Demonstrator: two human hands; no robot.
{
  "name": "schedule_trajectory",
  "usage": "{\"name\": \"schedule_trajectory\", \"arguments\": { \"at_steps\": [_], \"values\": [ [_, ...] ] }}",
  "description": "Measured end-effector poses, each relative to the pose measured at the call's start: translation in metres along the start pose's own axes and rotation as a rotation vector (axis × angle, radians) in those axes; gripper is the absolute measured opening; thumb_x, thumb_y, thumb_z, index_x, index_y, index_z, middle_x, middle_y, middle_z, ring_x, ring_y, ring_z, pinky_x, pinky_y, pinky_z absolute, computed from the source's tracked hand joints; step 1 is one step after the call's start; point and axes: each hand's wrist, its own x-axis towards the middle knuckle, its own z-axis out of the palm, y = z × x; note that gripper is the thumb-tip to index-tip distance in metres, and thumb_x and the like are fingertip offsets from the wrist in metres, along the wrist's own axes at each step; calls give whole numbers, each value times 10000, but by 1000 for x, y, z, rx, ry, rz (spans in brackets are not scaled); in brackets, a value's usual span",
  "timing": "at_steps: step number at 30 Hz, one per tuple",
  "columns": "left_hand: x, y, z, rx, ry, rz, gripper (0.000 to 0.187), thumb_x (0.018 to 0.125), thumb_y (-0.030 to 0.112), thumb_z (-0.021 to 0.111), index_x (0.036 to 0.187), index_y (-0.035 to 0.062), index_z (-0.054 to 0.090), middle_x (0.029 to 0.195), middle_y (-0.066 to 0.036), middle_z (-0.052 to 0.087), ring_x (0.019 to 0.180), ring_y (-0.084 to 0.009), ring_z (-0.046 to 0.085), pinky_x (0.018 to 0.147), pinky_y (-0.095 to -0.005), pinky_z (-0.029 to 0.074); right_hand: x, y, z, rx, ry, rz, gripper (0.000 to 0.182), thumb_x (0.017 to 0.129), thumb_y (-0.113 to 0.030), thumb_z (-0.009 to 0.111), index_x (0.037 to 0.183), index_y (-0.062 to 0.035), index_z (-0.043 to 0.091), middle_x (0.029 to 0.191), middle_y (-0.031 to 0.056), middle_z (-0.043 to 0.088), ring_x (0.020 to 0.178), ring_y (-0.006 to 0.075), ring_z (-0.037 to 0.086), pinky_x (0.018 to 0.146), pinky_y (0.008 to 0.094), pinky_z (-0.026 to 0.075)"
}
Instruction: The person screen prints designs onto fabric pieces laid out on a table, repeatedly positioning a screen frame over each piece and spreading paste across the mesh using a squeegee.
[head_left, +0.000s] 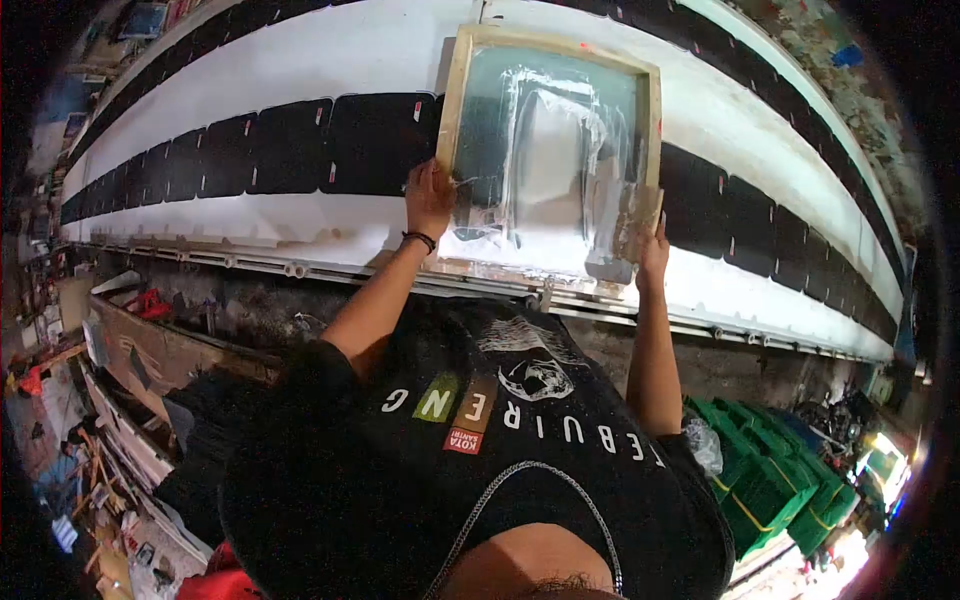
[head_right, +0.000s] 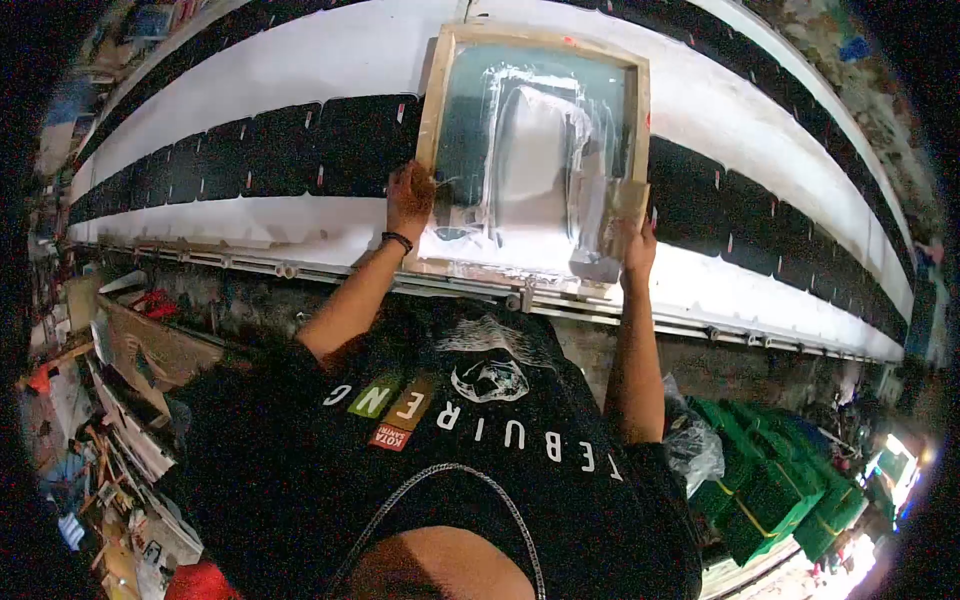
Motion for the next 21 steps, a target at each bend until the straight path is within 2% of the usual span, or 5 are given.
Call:
{"name": "schedule_trajectory", "arguments": {
  "at_steps": [7, 16, 19, 20, 21],
  "values": [
    [-6, -41, 10, 401, -19, 238, 679, 863, 158, 732, 1462, 10, 450, 1286, -230, 569, 1186, -419, 557, 987, -553, 455, -10, -1, 15, -16, 5, 28, 591, 992, -145, 650, 1535, 6, 475, 1466, 93, 552, 1252, 254, 586, 1057, 367, 465],
    [12, -3, -18, 70, -183, -55, 663, 916, 223, 728, 1478, 4, 453, 1326, -238, 552, 1206, -451, 557, 1016, -567, 451, -18, 1, 21, -193, 102, -55, 630, 948, -74, 652, 1551, -33, 472, 1568, 130, 464, 1350, 284, 532, 1096, 401, 464],
    [56, 29, -21, 97, 90, 178, 706, 988, 376, 699, 1530, 12, 430, 1406, -246, 556, 1319, -428, 520, 1132, -578, 363, -14, -42, 77, -115, -29, -332, 594, 858, -110, 755, 1411, 9, 574, 1619, 161, 417, 1414, 349, 487, 1113, 510, 466],
    [89, 46, -22, 41, 16, 257, 742, 985, 433, 697, 1533, 11, 428, 1415, -244, 558, 1323, -420, 525, 1128, -567, 377, 8, -86, 93, -848, -100, -734, 443, 863, -155, 763, 1256, 17, 652, 1468, 194, 577, 1338, 397, 556, 1029, 517, 512],
    [125, 62, -18, -12, -61, 335, 781, 981, 489, 696, 1536, 10, 426, 1424, -242, 559, 1328, -412, 530, 1123, -556, 391, 41, -103, 108, -1024, -209, -968, 418, 834, -146, 784, 1224, -37, 680, 1289, 167, 679, 1135, 387, 670, 935, 483, 558]
  ]
}}
